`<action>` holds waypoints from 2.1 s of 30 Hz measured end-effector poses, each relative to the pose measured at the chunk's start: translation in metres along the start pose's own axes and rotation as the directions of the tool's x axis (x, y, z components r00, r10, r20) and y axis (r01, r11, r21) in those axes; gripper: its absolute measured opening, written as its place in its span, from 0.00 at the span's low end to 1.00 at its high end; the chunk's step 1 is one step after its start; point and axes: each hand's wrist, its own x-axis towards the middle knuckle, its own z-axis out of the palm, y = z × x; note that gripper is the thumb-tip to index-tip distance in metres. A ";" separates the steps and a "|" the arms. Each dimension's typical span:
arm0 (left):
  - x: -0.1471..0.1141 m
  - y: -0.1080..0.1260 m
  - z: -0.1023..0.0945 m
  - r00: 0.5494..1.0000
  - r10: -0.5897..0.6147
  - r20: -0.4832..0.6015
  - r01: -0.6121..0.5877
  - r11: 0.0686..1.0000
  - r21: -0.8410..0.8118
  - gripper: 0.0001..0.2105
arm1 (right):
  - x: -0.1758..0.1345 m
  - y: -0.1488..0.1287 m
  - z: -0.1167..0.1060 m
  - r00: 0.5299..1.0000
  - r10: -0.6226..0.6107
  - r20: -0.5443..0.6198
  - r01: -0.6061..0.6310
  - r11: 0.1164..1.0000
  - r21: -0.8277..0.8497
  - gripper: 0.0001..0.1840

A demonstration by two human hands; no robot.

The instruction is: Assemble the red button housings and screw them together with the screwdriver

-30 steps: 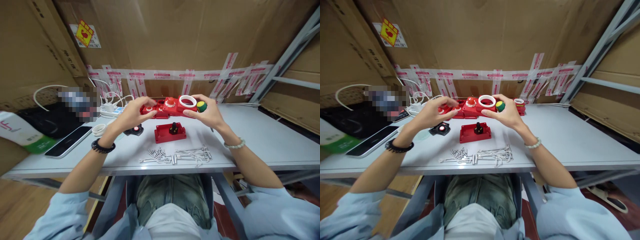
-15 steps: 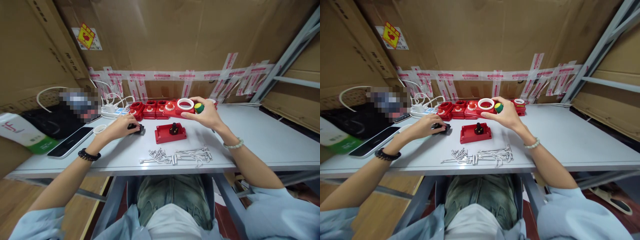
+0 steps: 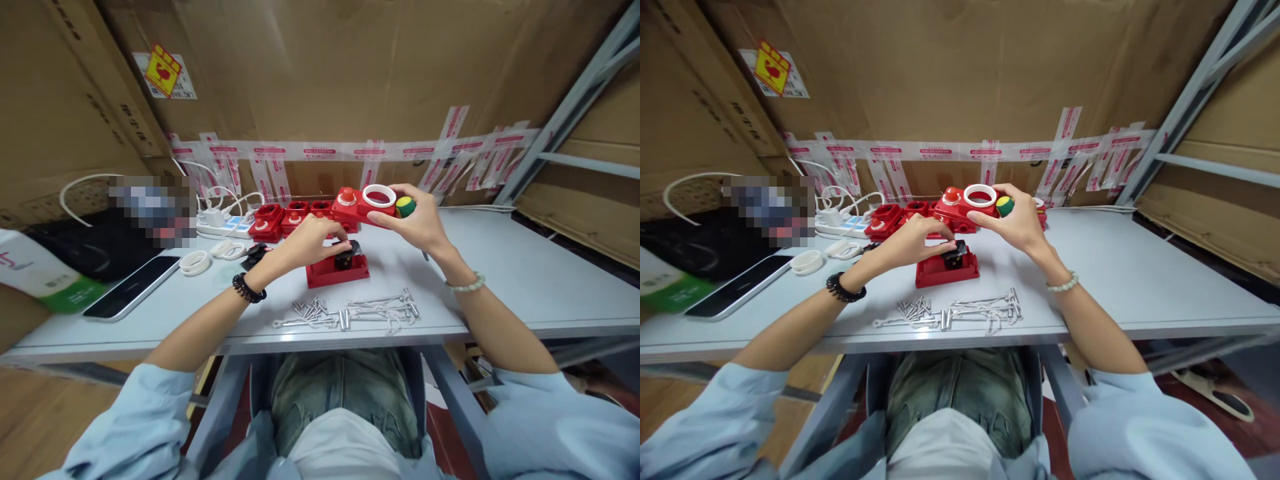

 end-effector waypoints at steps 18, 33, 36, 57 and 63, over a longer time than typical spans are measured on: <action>-0.006 -0.004 0.011 0.998 -0.040 0.046 0.039 0.999 0.019 0.08 | -0.003 0.000 0.004 0.999 0.006 0.048 -0.005 0.999 -0.034 0.31; -0.026 -0.006 -0.025 0.994 -0.079 -0.071 0.086 0.992 0.091 0.12 | -0.002 -0.002 0.003 0.999 0.003 0.041 -0.001 0.999 -0.044 0.31; -0.056 -0.023 -0.051 0.982 -0.168 -0.091 0.181 0.970 0.163 0.14 | -0.003 -0.002 0.003 0.999 0.006 0.045 -0.004 0.999 -0.050 0.31; -0.151 -0.112 -0.091 0.708 -0.706 0.034 0.601 0.627 0.496 0.22 | -0.005 -0.001 0.004 0.997 0.014 0.074 -0.008 0.997 -0.080 0.32; -0.166 -0.078 -0.083 0.735 -0.647 0.202 0.589 0.757 0.283 0.20 | -0.005 -0.001 0.005 0.997 0.018 0.081 -0.010 0.996 -0.089 0.32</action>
